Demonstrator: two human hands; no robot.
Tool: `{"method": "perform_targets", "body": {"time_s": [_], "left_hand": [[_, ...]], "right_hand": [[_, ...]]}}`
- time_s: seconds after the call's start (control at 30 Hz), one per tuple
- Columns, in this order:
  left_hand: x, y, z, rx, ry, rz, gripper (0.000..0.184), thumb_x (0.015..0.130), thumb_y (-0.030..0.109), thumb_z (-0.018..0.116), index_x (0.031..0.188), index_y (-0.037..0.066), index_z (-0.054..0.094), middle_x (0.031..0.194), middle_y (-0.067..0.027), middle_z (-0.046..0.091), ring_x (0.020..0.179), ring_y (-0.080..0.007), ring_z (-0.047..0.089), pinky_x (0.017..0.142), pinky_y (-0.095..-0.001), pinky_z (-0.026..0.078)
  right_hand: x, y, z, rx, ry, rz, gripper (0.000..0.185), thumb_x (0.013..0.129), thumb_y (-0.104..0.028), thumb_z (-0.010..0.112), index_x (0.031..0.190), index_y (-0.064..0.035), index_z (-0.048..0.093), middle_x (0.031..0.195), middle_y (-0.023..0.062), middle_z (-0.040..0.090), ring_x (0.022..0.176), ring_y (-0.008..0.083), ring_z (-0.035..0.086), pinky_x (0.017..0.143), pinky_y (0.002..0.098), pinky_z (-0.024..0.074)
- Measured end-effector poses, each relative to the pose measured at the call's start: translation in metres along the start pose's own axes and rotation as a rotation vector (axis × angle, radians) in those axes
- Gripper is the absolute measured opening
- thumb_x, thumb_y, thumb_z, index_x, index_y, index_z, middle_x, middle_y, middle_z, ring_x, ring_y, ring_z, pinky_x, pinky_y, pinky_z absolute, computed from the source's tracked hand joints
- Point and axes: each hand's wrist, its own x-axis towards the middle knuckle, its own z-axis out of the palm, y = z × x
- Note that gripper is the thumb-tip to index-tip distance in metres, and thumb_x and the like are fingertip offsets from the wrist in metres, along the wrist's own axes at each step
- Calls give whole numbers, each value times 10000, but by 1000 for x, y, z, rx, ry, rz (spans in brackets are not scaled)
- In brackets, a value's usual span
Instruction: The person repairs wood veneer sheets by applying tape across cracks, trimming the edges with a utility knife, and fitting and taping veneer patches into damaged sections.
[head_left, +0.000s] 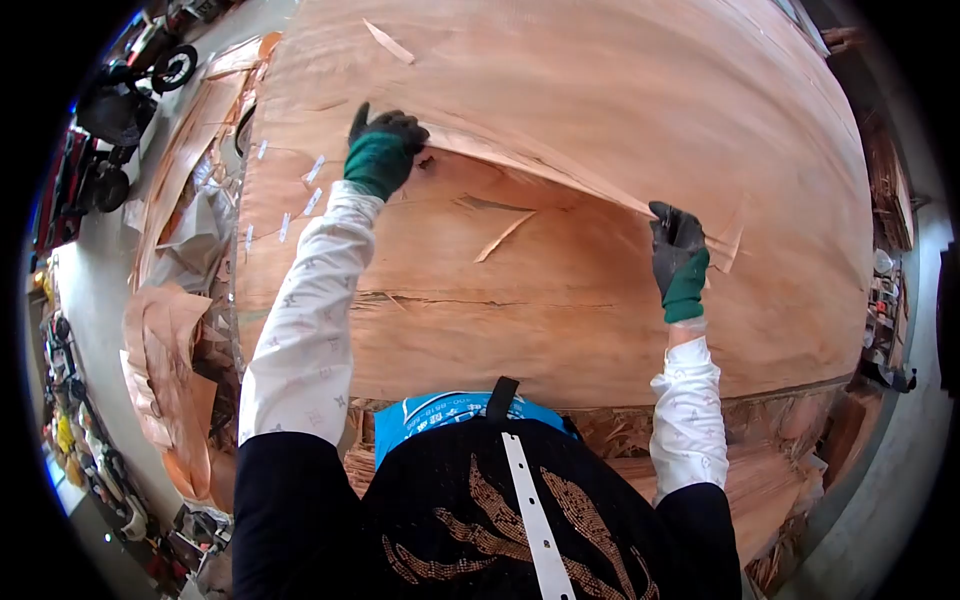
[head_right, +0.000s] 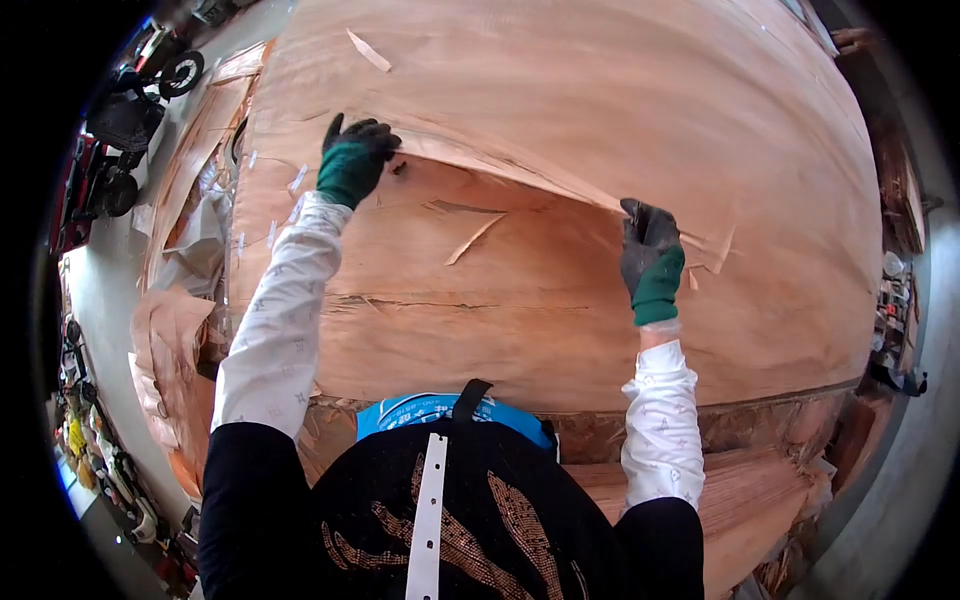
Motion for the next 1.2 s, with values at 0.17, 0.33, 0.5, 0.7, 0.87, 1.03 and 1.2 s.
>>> {"method": "perform_targets", "body": {"time_s": [0.17,0.33,0.5,0.7,0.87,1.03,1.2], "left_hand": [[-5,1,-17,31,5,27,185,834,182,557,951,245,685,1092,-5,672,1101,-212,593,1098,-535,238],[-39,-2,14,-37,-103,18,358,811,99,558,1149,201,613,1256,-54,601,1161,-248,560,1063,-445,352],[-40,0,8,-70,-84,37,322,806,81,564,1111,160,632,1207,-85,623,1126,-263,578,1014,-440,403],[-34,-2,4,-86,-47,72,286,810,68,541,1055,152,661,1111,-82,664,1027,-268,620,916,-409,453],[-23,-4,0,-72,-67,46,268,781,61,561,997,154,689,991,-74,698,929,-265,647,843,-388,468],[-17,-10,-6,-101,-132,12,287,800,85,559,1025,207,688,949,-45,704,925,-232,654,950,-407,420],[-24,-11,-2,-82,-83,55,277,772,51,578,987,181,694,967,-72,701,951,-257,642,872,-391,449]], "right_hand": [[-18,5,3,9,-68,-50,205,851,19,569,1033,-25,652,1029,157,651,957,288,623,861,335,473],[-58,48,38,-78,-353,120,402,774,73,556,1129,-98,637,1177,139,609,1060,318,589,930,356,472],[-52,36,34,-225,-326,26,408,764,66,556,1129,-97,637,1190,135,604,1079,322,578,946,359,460],[-38,27,30,-277,-324,69,389,764,71,550,1107,-88,642,1154,139,621,1059,307,590,948,338,465],[-19,29,29,-294,-286,1,339,782,66,552,1095,-35,633,1112,127,645,1018,259,618,895,318,486],[-12,31,28,-249,-196,-24,360,786,100,528,1104,-34,631,1082,142,642,978,272,618,880,317,482],[-21,30,32,-186,-165,-61,372,783,118,528,1108,-30,633,1064,153,634,964,283,610,885,311,476]]}}
